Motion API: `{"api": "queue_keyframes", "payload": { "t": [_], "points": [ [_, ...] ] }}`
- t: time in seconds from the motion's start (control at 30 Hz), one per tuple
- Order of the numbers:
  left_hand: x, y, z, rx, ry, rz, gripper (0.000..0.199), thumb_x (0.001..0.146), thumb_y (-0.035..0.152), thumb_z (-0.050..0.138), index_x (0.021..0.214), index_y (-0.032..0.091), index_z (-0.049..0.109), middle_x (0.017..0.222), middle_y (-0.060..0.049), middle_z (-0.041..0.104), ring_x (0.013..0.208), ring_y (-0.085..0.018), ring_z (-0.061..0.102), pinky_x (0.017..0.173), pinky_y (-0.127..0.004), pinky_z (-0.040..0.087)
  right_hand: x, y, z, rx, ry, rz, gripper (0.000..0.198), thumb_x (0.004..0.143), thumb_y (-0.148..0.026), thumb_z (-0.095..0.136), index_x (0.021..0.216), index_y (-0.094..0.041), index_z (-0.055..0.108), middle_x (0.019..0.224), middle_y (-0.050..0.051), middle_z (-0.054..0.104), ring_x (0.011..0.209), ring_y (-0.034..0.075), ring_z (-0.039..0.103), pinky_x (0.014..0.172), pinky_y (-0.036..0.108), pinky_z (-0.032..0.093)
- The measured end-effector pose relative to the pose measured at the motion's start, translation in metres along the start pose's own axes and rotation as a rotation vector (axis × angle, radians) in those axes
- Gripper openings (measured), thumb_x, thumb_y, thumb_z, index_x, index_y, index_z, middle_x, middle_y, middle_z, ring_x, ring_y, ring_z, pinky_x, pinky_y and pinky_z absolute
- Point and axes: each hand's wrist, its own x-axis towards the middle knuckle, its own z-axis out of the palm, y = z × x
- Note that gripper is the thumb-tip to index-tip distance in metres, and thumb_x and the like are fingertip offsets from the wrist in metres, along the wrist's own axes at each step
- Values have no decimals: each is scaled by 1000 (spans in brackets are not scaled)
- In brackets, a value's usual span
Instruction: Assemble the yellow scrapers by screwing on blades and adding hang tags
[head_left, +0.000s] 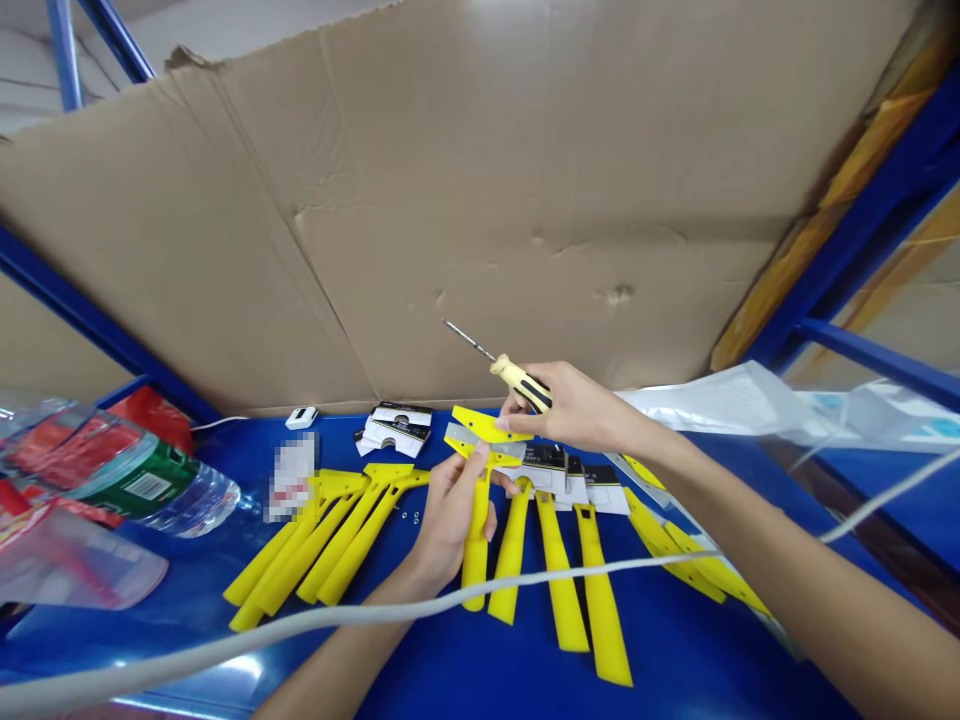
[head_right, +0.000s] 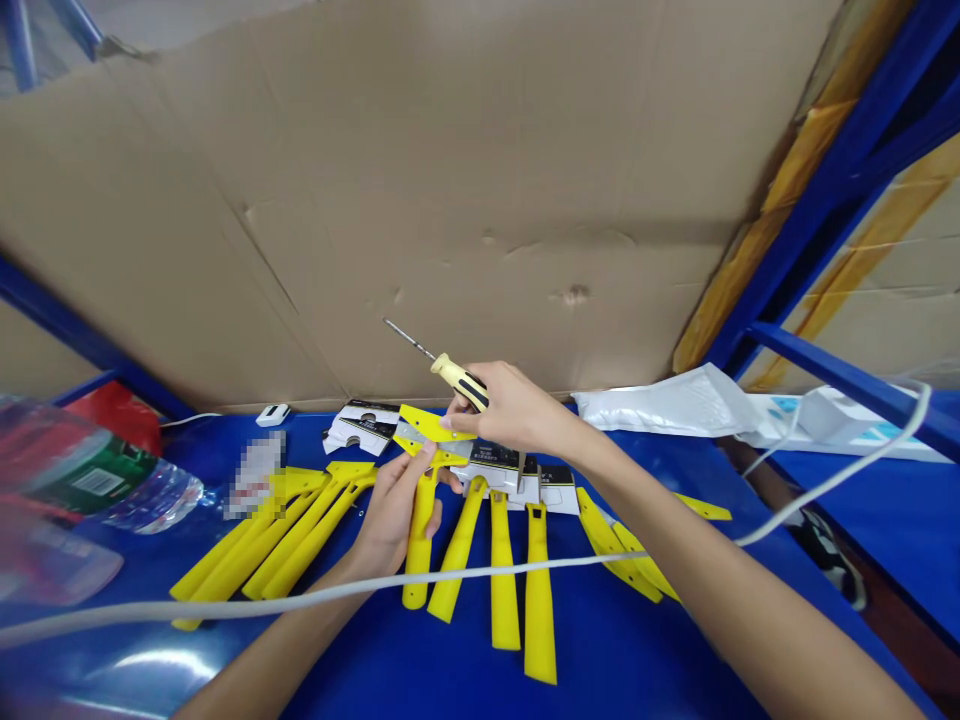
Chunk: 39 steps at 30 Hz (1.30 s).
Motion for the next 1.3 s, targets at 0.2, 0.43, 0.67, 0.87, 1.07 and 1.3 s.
{"api": "queue_keyframes", "payload": {
  "t": [0.2, 0.43, 0.67, 0.87, 1.07, 1.3],
  "points": [
    [4, -3, -3, -83, 26, -29, 51, 83, 56, 86, 109, 15, 69, 73, -2, 71, 37, -10, 52, 33, -21, 36, 3, 6, 10, 17, -57, 29, 18, 83, -33, 84, 89, -20, 74, 85, 3, 76, 71, 18, 64, 64, 34, 44],
    [2, 2, 0, -180, -83, -46, 44, 82, 47, 80, 109, 14, 67, 79, -7, 75, 48, -14, 59, 33, -20, 36, 4, 7, 11, -4, -73, 25, 14, 83, -29, 82, 91, -19, 75, 90, 4, 78, 74, 18, 64, 67, 34, 46],
    [2, -5, -2, -92, -82, -51, 52, 91, 60, 79, 111, 13, 68, 85, -10, 78, 40, -9, 54, 33, -19, 34, 4, 8, 14, -21, -107, 61, 29, 78, -39, 88, 88, -21, 68, 84, 2, 73, 70, 17, 59, 63, 33, 43],
    [2, -6, -4, -111, -129, -41, 51, 94, 63, 78, 107, 14, 70, 87, -9, 78, 36, -7, 50, 34, -20, 35, 5, 14, 12, -6, -129, 11, 28, 81, -39, 85, 96, -20, 70, 94, 5, 79, 77, 20, 67, 67, 34, 48],
    [0, -3, -4, -118, -106, -25, 48, 92, 59, 82, 102, 14, 69, 86, -8, 77, 41, -8, 55, 36, -20, 39, 5, 11, 10, -5, -16, 29, 16, 81, -31, 81, 84, -19, 71, 86, 5, 79, 73, 19, 65, 67, 34, 46],
    [0, -1, -4, -92, -137, -7, 42, 96, 53, 78, 108, 14, 70, 85, -6, 75, 37, -7, 52, 35, -21, 37, 6, 13, 10, 57, -64, 64, 22, 76, -35, 83, 84, -19, 70, 85, 5, 77, 72, 19, 62, 65, 34, 44]
  ]
}}
